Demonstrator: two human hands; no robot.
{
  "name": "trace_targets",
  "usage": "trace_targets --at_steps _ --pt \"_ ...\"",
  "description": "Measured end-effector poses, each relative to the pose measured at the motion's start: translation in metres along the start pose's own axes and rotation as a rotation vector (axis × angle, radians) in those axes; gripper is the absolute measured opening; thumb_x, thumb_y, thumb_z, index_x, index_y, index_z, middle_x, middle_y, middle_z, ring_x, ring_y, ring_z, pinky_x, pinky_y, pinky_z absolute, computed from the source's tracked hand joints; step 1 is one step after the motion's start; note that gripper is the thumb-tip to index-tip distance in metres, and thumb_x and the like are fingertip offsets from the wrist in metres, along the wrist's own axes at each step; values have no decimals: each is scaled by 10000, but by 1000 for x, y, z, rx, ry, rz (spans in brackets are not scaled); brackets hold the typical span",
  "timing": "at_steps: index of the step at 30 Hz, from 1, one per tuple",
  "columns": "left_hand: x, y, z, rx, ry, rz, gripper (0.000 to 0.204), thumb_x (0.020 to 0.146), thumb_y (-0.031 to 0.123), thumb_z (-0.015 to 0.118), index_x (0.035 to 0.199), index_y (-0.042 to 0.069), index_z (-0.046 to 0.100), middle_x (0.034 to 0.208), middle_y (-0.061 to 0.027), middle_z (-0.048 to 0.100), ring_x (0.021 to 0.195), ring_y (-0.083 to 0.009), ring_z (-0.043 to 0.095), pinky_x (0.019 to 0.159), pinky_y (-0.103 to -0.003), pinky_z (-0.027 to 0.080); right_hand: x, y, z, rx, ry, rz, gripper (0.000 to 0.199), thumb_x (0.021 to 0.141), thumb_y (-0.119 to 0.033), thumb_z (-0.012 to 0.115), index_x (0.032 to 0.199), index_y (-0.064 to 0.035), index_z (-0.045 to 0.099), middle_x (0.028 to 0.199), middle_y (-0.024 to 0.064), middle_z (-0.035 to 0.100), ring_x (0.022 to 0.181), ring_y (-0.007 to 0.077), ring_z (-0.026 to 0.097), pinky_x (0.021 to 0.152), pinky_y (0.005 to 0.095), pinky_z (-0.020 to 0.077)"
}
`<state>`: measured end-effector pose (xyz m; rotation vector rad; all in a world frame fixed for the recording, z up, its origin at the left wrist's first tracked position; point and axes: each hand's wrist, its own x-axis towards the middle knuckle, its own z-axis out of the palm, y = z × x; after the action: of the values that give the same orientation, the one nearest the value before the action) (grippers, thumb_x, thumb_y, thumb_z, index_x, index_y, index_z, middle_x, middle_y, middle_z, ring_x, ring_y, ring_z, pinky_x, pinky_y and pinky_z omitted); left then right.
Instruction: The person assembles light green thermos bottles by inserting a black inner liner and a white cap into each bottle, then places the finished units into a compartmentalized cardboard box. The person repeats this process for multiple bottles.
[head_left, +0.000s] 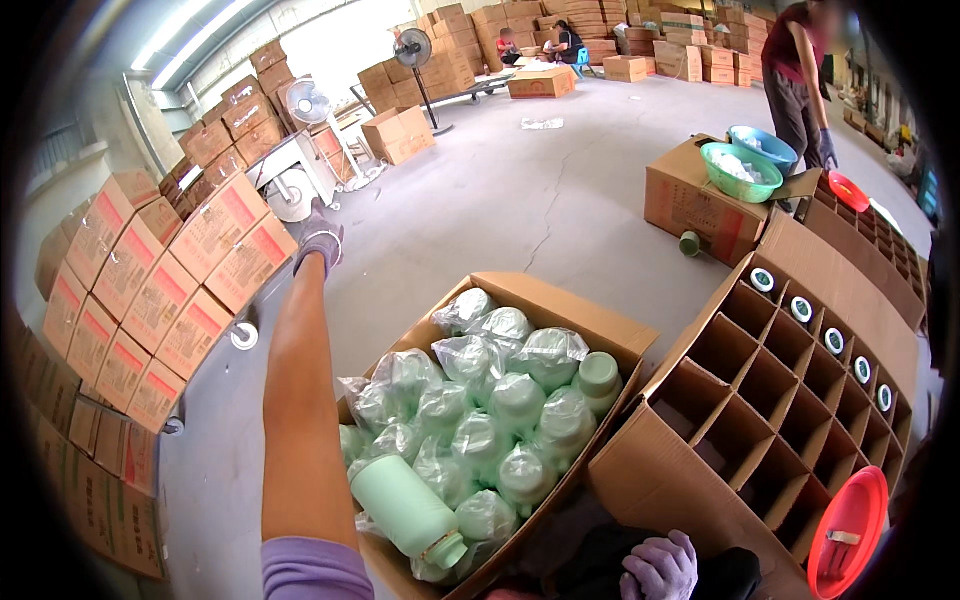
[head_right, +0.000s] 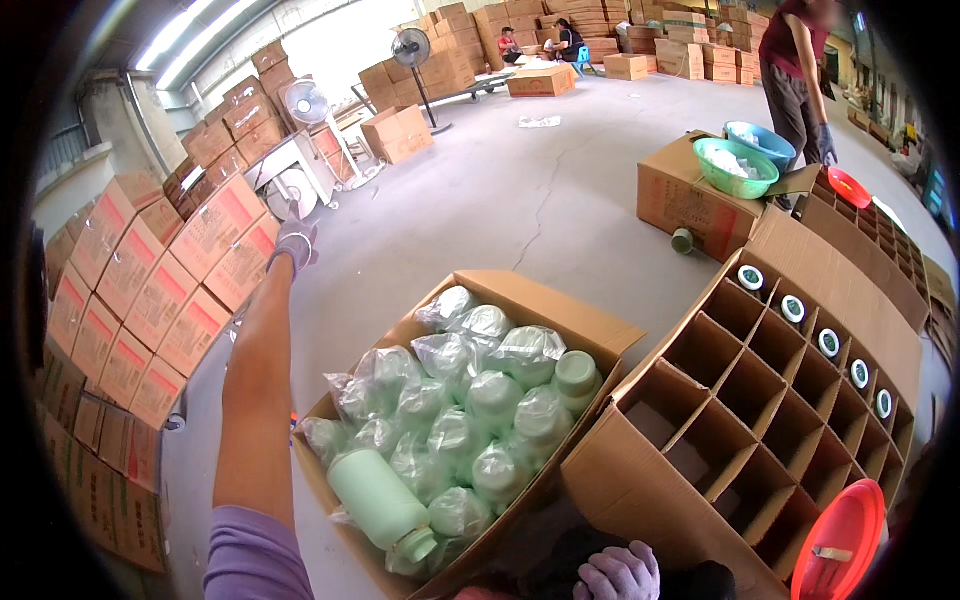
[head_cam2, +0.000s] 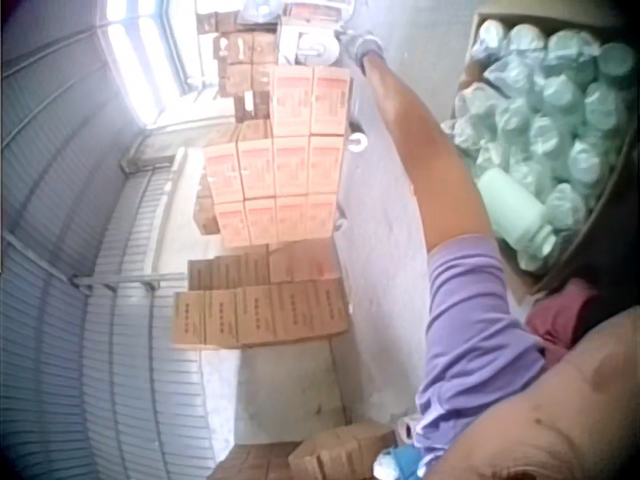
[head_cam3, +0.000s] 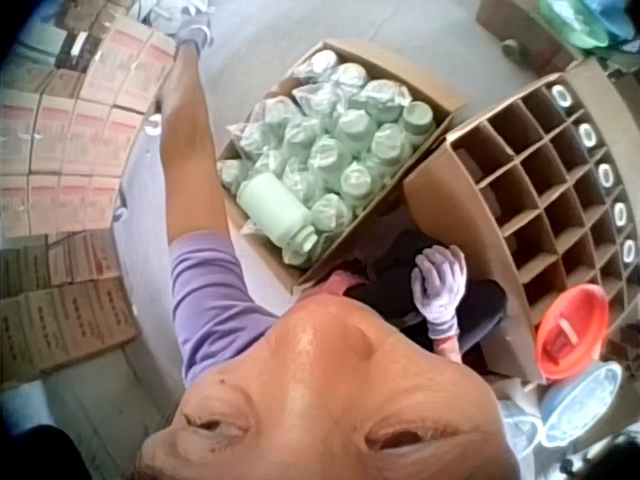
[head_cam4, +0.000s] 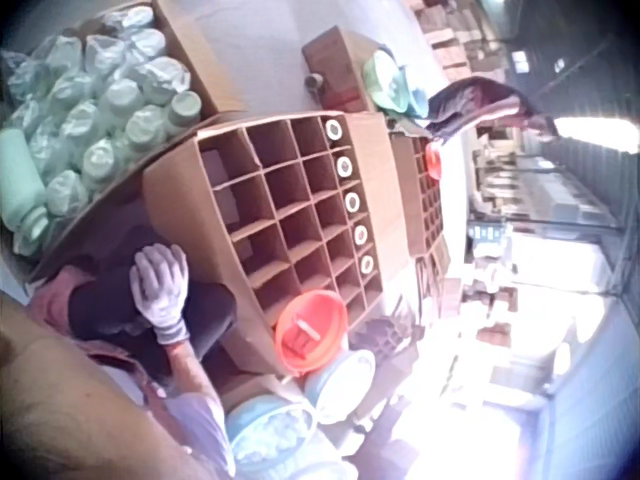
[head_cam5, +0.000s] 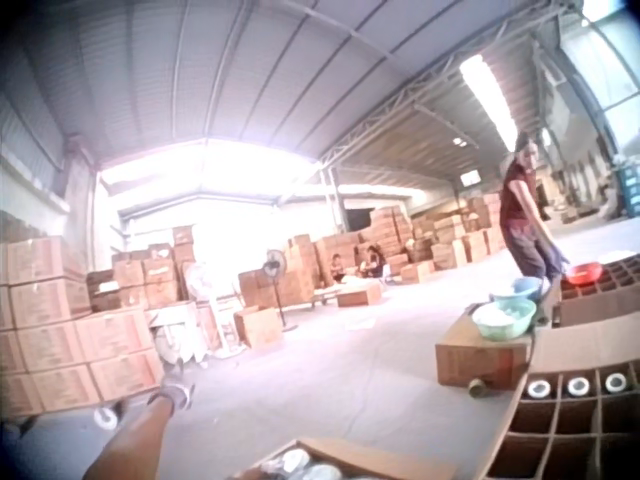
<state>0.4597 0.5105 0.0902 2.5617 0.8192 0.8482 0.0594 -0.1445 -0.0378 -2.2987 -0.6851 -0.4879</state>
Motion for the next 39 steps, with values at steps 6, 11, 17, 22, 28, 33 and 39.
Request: trace_targets --at_steps 6,11,17,22,28,33,39 --pt "33 -8 8 534 -74 262 776 849 317 709 1495 90 344 1310 -132 605 1062 -259 647 948 -453 501 -4 -1 0 -7 34 -3 206 775 -103 692 977 -62 680 1020 113 666 1025 316 634 1000 521 458" --pt "47 -18 15 975 -131 535 672 871 414 643 1436 115 435 1344 -116 579 1176 -262 578 1057 -509 388 4 6 -1 -3 71 -33 238 781 -216 712 955 -55 694 955 133 685 950 325 660 929 488 508" --pt "33 6 -4 1514 -210 780 609 883 534 578 1352 146 558 1330 -83 604 1259 -231 554 1185 -546 240 -6 16 1 -34 23 -28 193 760 -152 755 938 -117 690 987 32 665 956 221 661 916 443 505" --pt "8 28 -17 924 -228 496 539 894 449 583 1320 119 588 1175 -59 650 1104 -180 594 1067 -457 301 -10 16 5 6 20 -28 243 732 -152 765 953 -105 677 1002 47 654 972 234 645 933 456 494" --pt "-156 87 51 -396 -787 380 439 926 288 590 1306 68 589 1012 -45 643 919 -154 586 864 -350 446 -8 17 5 13 -20 1 260 729 -152 759 964 -88 669 1013 67 642 984 258 634 930 473 491" --pt "-342 114 140 -586 -1144 458 269 931 227 623 1126 50 674 903 -29 676 806 -131 598 719 -311 498 -10 17 10 -13 -30 14 283 697 -146 754 964 -95 674 1023 58 648 993 257 629 933 471 492" --pt "-445 180 232 -251 -906 284 748 779 306 796 1400 21 491 1181 -235 665 1099 -329 650 947 -389 506 -7 22 8 -25 -47 47 276 698 -154 754 960 -101 683 1023 51 658 996 250 633 932 467 497"
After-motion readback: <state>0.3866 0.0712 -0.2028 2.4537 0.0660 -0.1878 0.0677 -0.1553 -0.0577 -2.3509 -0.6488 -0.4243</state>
